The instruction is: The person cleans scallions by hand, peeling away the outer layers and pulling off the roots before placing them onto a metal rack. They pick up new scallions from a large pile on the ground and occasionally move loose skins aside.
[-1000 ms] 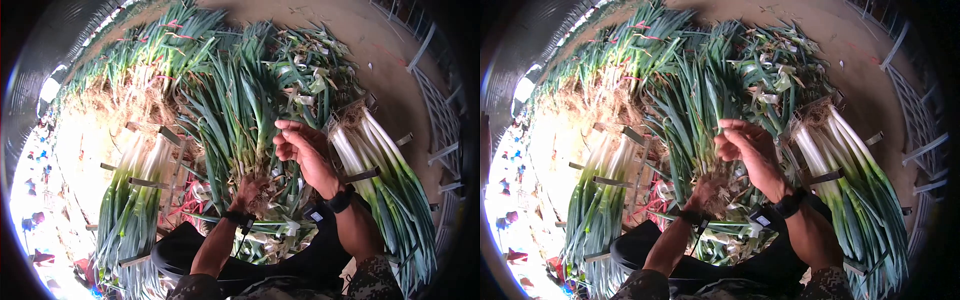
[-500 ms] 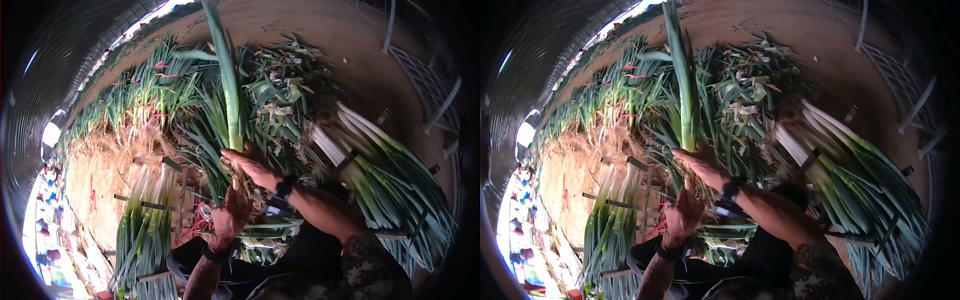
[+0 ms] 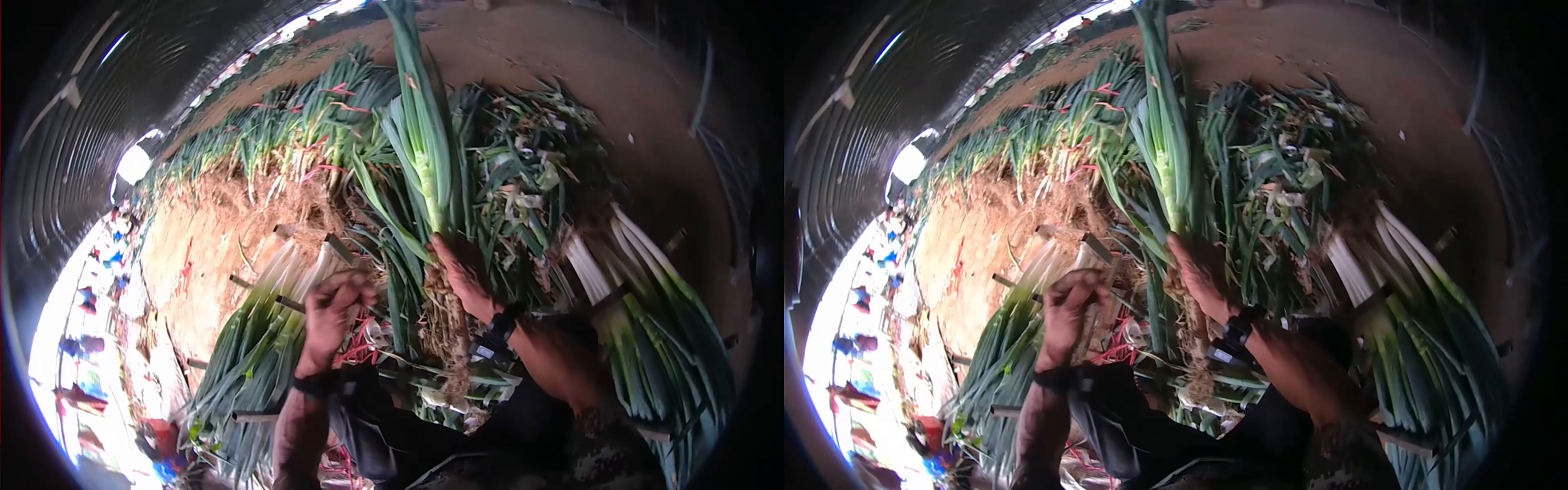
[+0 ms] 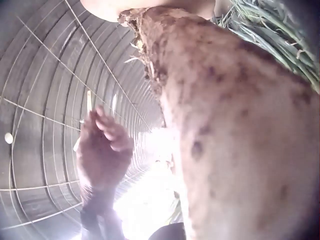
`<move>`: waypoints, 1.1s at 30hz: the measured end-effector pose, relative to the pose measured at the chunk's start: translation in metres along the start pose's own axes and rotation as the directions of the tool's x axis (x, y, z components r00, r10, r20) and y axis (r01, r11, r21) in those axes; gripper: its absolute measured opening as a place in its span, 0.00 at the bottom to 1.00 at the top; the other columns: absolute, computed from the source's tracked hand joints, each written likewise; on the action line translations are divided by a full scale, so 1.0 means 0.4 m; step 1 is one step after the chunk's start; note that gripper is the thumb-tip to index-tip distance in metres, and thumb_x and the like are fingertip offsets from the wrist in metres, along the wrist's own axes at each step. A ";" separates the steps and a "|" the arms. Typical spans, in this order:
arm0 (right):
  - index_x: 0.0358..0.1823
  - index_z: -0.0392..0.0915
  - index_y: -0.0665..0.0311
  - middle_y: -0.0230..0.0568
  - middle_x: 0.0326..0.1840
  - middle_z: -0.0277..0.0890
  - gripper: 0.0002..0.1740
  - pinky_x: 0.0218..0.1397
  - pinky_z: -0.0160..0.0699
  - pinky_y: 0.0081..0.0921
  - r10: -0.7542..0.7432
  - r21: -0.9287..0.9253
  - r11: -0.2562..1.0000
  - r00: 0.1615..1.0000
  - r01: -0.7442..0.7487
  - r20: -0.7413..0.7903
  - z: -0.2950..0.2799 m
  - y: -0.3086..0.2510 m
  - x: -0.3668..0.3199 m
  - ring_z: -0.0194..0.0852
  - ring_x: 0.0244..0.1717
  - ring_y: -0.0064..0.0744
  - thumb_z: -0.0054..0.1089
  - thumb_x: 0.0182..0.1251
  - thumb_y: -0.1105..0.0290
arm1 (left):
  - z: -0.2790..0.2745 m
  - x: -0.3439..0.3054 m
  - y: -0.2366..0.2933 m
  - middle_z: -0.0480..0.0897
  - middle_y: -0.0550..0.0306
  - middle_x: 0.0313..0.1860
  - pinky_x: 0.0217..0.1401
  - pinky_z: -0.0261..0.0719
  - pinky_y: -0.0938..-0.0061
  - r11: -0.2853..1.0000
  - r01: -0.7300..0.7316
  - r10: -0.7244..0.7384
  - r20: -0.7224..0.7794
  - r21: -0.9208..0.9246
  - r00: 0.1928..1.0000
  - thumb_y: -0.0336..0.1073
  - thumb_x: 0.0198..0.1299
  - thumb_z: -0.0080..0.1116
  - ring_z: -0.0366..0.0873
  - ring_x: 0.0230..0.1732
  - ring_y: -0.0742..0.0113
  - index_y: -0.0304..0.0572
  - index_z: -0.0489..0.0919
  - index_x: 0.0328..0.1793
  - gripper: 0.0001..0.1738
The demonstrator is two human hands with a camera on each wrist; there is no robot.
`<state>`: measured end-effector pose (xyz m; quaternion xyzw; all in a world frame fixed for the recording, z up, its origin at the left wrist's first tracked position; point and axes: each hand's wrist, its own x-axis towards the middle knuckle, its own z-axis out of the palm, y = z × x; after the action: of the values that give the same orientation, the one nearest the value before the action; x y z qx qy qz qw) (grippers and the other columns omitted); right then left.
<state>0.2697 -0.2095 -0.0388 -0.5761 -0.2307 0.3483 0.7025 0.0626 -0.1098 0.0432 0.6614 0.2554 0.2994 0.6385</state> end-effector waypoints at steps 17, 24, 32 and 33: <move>0.58 0.77 0.67 0.35 0.41 0.81 0.18 0.48 0.75 0.26 -0.286 -0.372 0.867 0.943 0.331 0.172 0.031 0.184 0.034 0.77 0.43 0.26 0.55 0.78 0.60 | 0.027 0.174 -0.288 0.85 0.59 0.46 0.49 0.78 0.74 0.922 -0.037 -0.039 -0.187 -0.385 0.981 0.43 0.65 0.66 0.81 0.43 0.71 0.34 0.80 0.58 0.23; 0.67 0.71 0.61 0.37 0.59 0.77 0.23 0.59 0.77 0.23 0.290 0.122 0.930 0.897 -0.346 0.333 0.065 0.116 0.002 0.78 0.55 0.24 0.56 0.77 0.58 | -0.002 0.130 -0.197 0.85 0.61 0.41 0.44 0.80 0.72 0.945 0.097 -0.131 -0.090 -0.313 0.987 0.40 0.66 0.64 0.80 0.40 0.73 0.36 0.83 0.48 0.14; 0.49 0.84 0.65 0.26 0.39 0.82 0.18 0.44 0.74 0.22 0.065 -0.167 0.986 0.933 -0.005 0.354 0.032 0.060 0.004 0.75 0.41 0.18 0.65 0.71 0.58 | 0.028 0.115 -0.200 0.86 0.61 0.48 0.58 0.76 0.74 0.906 0.055 -0.049 0.025 -0.419 0.998 0.37 0.63 0.70 0.81 0.49 0.72 0.36 0.82 0.55 0.18; 0.49 0.84 0.65 0.26 0.39 0.82 0.18 0.44 0.74 0.22 0.064 -0.153 0.988 0.940 -0.012 0.336 0.032 0.063 0.000 0.75 0.40 0.18 0.65 0.71 0.58 | 0.033 0.114 -0.200 0.86 0.61 0.48 0.58 0.76 0.74 0.907 0.057 -0.054 0.018 -0.418 0.998 0.37 0.63 0.70 0.81 0.49 0.72 0.36 0.82 0.55 0.18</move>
<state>0.2548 -0.1990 -0.0601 -0.5626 -0.3625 0.4378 0.6003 0.1070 -0.0818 -0.0335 0.5025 0.2022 0.3271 0.7744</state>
